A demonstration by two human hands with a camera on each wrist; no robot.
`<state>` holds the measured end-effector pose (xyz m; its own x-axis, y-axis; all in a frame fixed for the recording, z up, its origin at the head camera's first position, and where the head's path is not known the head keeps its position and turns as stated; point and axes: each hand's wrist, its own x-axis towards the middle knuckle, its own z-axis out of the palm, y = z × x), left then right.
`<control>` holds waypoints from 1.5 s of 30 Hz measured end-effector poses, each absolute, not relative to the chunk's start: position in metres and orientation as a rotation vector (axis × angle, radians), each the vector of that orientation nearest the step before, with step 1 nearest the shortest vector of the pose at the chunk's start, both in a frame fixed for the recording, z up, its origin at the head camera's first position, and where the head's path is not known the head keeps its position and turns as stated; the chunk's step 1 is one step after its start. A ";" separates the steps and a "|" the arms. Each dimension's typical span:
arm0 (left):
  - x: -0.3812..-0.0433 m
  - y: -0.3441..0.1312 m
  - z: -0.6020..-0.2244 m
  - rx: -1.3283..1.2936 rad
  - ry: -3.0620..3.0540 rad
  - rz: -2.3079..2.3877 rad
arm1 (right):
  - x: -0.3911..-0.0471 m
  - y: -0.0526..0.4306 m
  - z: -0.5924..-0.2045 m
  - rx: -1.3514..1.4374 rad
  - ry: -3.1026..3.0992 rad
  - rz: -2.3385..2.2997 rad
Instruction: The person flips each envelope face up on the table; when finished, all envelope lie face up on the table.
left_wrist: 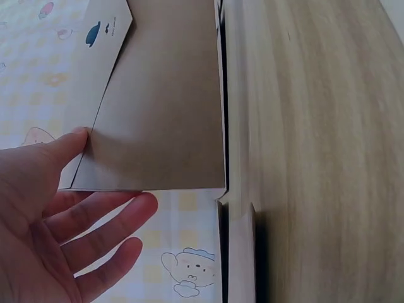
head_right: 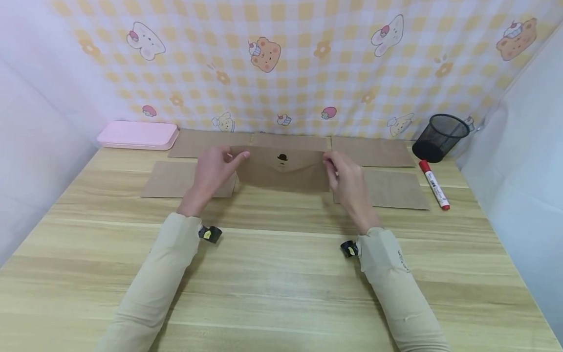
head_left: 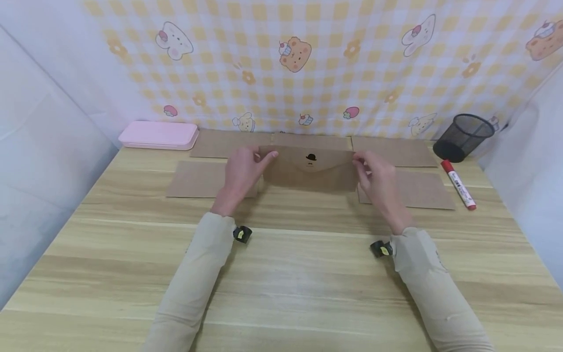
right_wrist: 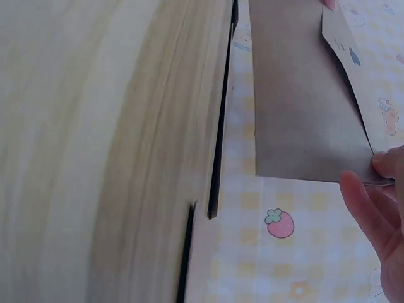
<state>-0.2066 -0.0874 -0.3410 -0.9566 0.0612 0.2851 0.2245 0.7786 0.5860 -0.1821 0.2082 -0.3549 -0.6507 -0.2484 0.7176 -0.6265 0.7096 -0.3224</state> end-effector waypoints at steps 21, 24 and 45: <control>-0.207 -0.086 -0.339 -0.250 -2.769 -0.750 | -0.179 0.204 -0.354 0.737 -2.321 0.722; -0.208 -0.087 -0.340 -0.260 -2.763 -0.728 | -0.178 0.203 -0.352 0.742 -2.319 0.728; -0.206 -0.086 -0.341 -0.363 -3.065 -0.612 | -0.178 0.206 -0.350 0.646 -2.759 0.576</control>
